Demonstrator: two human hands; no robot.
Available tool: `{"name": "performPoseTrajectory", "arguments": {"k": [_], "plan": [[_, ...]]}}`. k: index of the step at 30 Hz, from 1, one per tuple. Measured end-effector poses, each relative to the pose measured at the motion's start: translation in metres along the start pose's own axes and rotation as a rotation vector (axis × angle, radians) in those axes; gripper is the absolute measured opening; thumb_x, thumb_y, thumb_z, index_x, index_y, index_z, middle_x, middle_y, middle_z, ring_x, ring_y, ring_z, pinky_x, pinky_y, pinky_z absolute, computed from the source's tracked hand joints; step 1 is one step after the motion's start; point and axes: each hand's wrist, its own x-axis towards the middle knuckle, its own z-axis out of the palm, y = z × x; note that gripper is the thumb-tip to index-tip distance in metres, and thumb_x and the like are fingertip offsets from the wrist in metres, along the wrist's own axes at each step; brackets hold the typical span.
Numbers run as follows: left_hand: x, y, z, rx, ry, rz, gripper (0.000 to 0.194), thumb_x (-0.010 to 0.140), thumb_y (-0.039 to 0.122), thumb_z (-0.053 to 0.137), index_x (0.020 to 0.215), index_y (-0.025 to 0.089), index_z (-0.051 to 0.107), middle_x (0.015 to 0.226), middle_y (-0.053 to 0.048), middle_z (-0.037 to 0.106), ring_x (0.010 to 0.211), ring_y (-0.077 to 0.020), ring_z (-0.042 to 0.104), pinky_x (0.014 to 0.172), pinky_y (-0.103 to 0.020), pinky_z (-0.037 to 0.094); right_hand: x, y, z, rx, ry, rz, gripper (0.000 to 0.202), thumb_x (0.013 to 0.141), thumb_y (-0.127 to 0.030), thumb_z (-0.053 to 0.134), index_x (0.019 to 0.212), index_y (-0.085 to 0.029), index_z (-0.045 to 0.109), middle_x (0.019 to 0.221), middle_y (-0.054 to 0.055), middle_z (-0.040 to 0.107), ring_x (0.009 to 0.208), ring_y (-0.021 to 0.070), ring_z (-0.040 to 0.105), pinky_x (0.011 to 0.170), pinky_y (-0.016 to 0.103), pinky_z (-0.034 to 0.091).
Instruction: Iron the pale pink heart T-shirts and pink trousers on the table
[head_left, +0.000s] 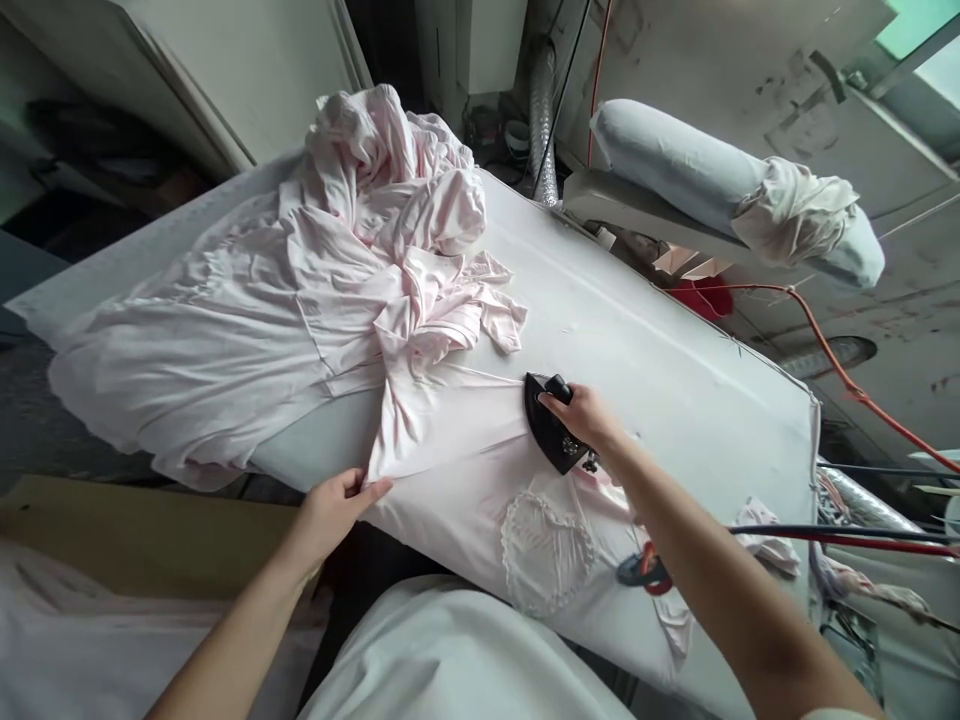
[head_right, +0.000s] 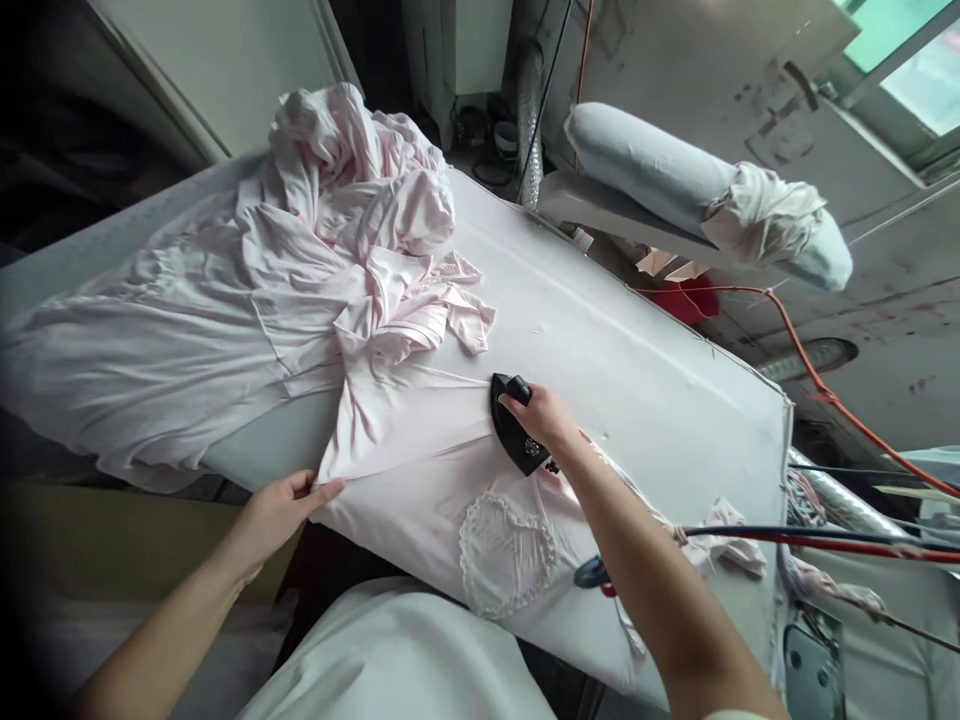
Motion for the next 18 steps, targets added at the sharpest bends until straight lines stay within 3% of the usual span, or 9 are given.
{"name": "performPoseTrajectory", "arguments": {"k": [3, 6, 9, 14, 18], "plan": [[0.001, -0.007, -0.006, -0.122, -0.003, -0.055, 0.066, 0.058, 0.079, 0.074, 0.083, 0.018, 0.074, 0.084, -0.005, 0.077, 0.082, -0.0242, 0.067, 0.07, -0.026, 0.051, -0.006, -0.007, 0.001, -0.142, -0.161, -0.18, 0.042, 0.089, -0.062, 0.064, 0.089, -0.02, 0.068, 0.077, 0.003, 0.069, 0.066, 0.0167, 0.061, 0.058, 0.026, 0.037], [0.003, -0.006, -0.009, -0.137, -0.002, -0.092, 0.068, 0.049, 0.078, 0.076, 0.082, 0.018, 0.076, 0.084, -0.006, 0.078, 0.082, -0.0256, 0.068, 0.07, -0.027, 0.052, -0.02, -0.027, 0.015, -0.378, -0.283, -0.36, 0.043, 0.085, -0.064, 0.069, 0.083, -0.022, 0.068, 0.075, 0.003, 0.069, 0.068, 0.0183, 0.061, 0.059, 0.027, 0.035], [0.0, -0.003, -0.012, -0.113, 0.015, -0.098, 0.065, 0.049, 0.077, 0.073, 0.076, 0.018, 0.076, 0.079, -0.006, 0.077, 0.079, -0.0254, 0.067, 0.068, -0.027, 0.051, -0.034, -0.05, 0.03, -0.484, -0.369, -0.485, 0.047, 0.087, -0.069, 0.066, 0.085, -0.022, 0.07, 0.075, 0.005, 0.07, 0.07, 0.0207, 0.064, 0.058, 0.028, 0.035], [-0.002, -0.008, -0.016, -0.064, 0.03, -0.056, 0.061, 0.055, 0.075, 0.066, 0.074, 0.018, 0.076, 0.068, -0.004, 0.073, 0.069, -0.0239, 0.064, 0.064, -0.028, 0.048, -0.044, -0.097, 0.058, -0.509, -0.482, -0.624, 0.052, 0.087, -0.073, 0.063, 0.093, -0.022, 0.074, 0.083, 0.007, 0.075, 0.075, 0.0236, 0.07, 0.061, 0.029, 0.042], [0.004, -0.018, -0.023, 0.016, 0.022, -0.051, 0.057, 0.057, 0.073, 0.063, 0.073, 0.02, 0.076, 0.073, -0.006, 0.075, 0.075, -0.0289, 0.068, 0.064, -0.03, 0.051, -0.064, -0.133, 0.093, -0.52, -0.523, -0.652, 0.05, 0.087, -0.069, 0.064, 0.095, -0.021, 0.077, 0.09, 0.009, 0.078, 0.082, 0.0273, 0.073, 0.066, 0.032, 0.05]]}}
